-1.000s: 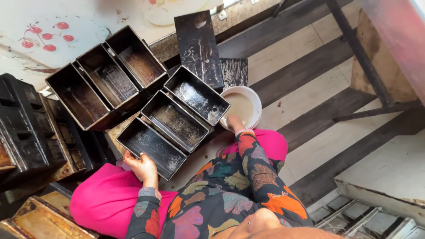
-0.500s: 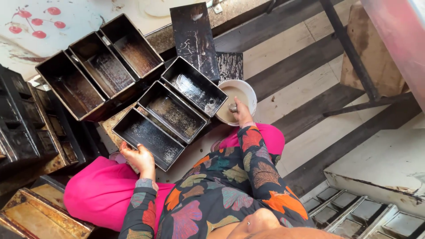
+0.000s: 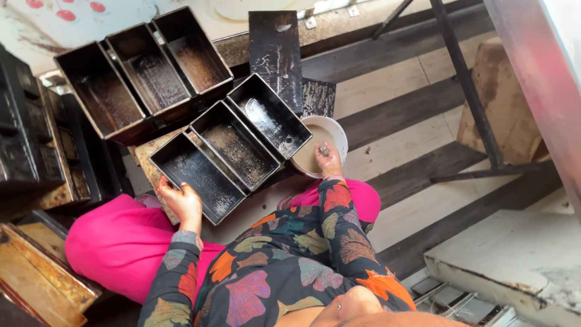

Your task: Greasing metal bread baking tins with oil using a cloth.

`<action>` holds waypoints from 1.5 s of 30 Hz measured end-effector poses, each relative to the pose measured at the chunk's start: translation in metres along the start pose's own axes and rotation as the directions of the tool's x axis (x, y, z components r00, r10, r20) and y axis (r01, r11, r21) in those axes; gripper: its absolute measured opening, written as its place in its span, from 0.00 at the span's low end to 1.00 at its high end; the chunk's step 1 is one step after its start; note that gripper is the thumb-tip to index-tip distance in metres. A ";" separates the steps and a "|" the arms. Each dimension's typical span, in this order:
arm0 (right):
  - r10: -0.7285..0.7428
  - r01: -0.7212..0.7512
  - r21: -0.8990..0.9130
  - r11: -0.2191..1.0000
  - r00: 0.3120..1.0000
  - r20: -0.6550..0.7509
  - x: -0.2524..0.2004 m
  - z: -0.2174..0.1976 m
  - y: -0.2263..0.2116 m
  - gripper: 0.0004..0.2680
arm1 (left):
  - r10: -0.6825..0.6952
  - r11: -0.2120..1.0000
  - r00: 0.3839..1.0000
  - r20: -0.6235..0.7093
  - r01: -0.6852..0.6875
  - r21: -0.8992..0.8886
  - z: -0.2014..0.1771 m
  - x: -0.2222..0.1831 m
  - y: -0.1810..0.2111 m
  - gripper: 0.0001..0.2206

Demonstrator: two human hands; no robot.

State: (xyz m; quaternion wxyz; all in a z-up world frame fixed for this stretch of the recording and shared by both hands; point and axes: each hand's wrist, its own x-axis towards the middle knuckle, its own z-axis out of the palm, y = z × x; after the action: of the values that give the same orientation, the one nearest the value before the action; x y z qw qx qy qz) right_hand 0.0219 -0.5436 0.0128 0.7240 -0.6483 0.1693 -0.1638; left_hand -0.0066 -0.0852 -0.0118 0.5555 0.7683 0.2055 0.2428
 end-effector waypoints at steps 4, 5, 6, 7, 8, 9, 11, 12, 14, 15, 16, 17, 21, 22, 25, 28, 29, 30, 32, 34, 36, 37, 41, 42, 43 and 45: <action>-0.266 0.327 -0.268 0.906 0.934 0.239 -0.015 0.010 -0.023 0.12 | -0.006 0.999 1.000 -0.004 0.006 0.035 0.000 0.000 0.005 0.23; -0.320 0.414 -0.311 0.856 0.895 0.310 -0.015 0.005 -0.014 0.13 | -0.008 0.999 1.000 -0.022 0.009 0.038 0.000 -0.001 0.003 0.23; -0.369 0.502 -0.341 0.795 0.846 0.385 -0.011 0.006 -0.005 0.13 | 0.053 0.995 0.998 -0.031 -0.050 0.082 0.001 0.000 0.000 0.23; -0.411 0.587 -0.361 0.724 0.788 0.458 -0.001 0.015 0.006 0.14 | 0.113 0.986 0.993 -0.036 -0.107 0.127 0.002 0.000 -0.002 0.23; -0.411 0.593 -0.351 0.724 0.780 0.471 0.021 0.013 0.037 0.14 | 0.109 0.986 0.993 -0.052 -0.101 0.129 0.000 -0.001 0.007 0.23; -0.043 0.061 -0.091 0.994 0.980 0.193 0.044 0.013 0.069 0.09 | 0.077 0.988 0.996 -0.036 -0.071 0.134 -0.001 -0.001 0.015 0.23; 0.445 -0.451 0.287 0.845 0.891 0.089 0.071 0.008 0.102 0.05 | 0.040 0.990 0.999 -0.032 -0.035 0.138 -0.002 -0.002 0.021 0.23; 0.382 -0.393 0.235 0.889 0.920 0.093 0.078 0.006 0.103 0.06 | 0.039 0.990 0.999 -0.038 -0.033 0.140 -0.001 -0.002 0.020 0.23; 0.311 -0.328 0.179 0.928 0.944 0.113 0.080 0.010 0.089 0.09 | 0.035 0.990 0.998 -0.058 -0.027 0.139 0.001 -0.002 0.019 0.23; 0.286 -0.287 0.007 0.958 0.956 0.060 0.076 0.018 0.074 0.10 | 0.019 0.996 0.999 -0.044 -0.015 0.091 0.001 -0.001 0.020 0.23; 0.248 -0.242 -0.171 0.955 0.969 0.014 0.072 0.024 0.058 0.12 | 0.002 0.999 0.999 -0.033 -0.001 0.042 0.002 -0.001 0.020 0.23; 0.243 -0.234 -0.179 0.956 0.970 0.030 0.071 0.024 0.056 0.12 | -0.002 0.999 0.999 -0.051 0.004 0.036 0.002 -0.002 0.023 0.23; 0.320 -0.316 -0.075 0.946 0.946 0.050 0.064 0.029 0.035 0.08 | -0.073 0.996 0.996 -0.041 0.071 -0.046 0.005 -0.002 0.025 0.22; 0.375 -0.381 0.111 0.918 0.924 0.072 0.056 0.029 0.028 0.11 | -0.066 0.996 0.997 -0.042 0.063 -0.066 0.003 -0.002 0.023 0.22; 0.259 -0.398 0.511 0.762 0.910 0.323 0.080 -0.004 0.061 0.15 | -0.006 1.000 0.995 -0.103 0.005 -0.009 0.008 -0.002 0.015 0.21; 0.230 -0.343 0.440 0.830 0.929 0.289 0.055 0.032 -0.006 0.15 | -0.004 0.989 0.996 -0.085 -0.009 -0.149 0.008 -0.005 0.019 0.18; 0.234 -0.344 0.438 0.831 0.929 0.285 0.049 0.038 -0.013 0.15 | -0.009 0.989 0.997 -0.081 -0.003 -0.148 0.005 -0.005 0.015 0.18; 0.214 -0.308 0.332 0.892 0.932 0.291 0.047 0.043 -0.024 0.15 | 0.015 0.990 0.995 -0.099 -0.028 -0.135 0.008 -0.005 0.013 0.18; 0.189 -0.259 0.213 0.942 0.935 0.299 0.055 0.043 -0.028 0.15 | 0.034 0.990 0.993 -0.117 -0.049 -0.133 0.011 -0.004 0.010 0.18; 0.165 -0.171 0.034 0.985 0.977 0.138 0.070 0.029 -0.012 0.15 | 0.013 0.980 0.997 -0.081 -0.029 -0.196 0.011 -0.005 0.008 0.20; 0.119 -0.128 0.097 0.987 0.988 0.102 0.079 0.017 0.008 0.13 | 0.007 0.980 0.996 -0.086 -0.024 -0.199 0.009 -0.005 0.014 0.20; 0.073 -0.084 0.166 0.983 0.995 0.070 0.083 0.008 0.018 0.12 | 0.006 0.980 0.995 -0.098 -0.026 -0.196 0.010 -0.006 0.017 0.20; 0.472 -0.334 0.635 0.697 0.880 -0.055 0.109 -0.028 0.041 0.08 | 0.016 0.979 0.993 -0.121 -0.041 -0.202 0.014 -0.006 0.012 0.21; 0.520 -0.356 0.690 0.630 0.853 -0.035 0.108 -0.030 0.041 0.06 | 0.030 0.987 0.993 -0.114 -0.047 -0.152 0.012 -0.006 0.011 0.21; 0.565 -0.373 0.741 0.558 0.825 -0.009 0.107 -0.034 0.040 0.05 | 0.043 0.993 0.993 -0.107 -0.054 -0.101 0.011 -0.006 0.011 0.21; 0.400 -0.310 0.737 0.601 0.915 0.059 0.110 -0.042 0.043 0.04 | 0.039 0.986 0.994 -0.102 -0.055 -0.159 0.015 -0.007 0.006 0.21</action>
State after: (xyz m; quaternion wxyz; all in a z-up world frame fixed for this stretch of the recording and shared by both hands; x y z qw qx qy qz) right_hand 0.1011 -0.6262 -0.0383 0.9290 -0.2462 0.2551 -0.1064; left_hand -0.0028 -0.1021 -0.0112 0.5993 0.7124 0.1940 0.3093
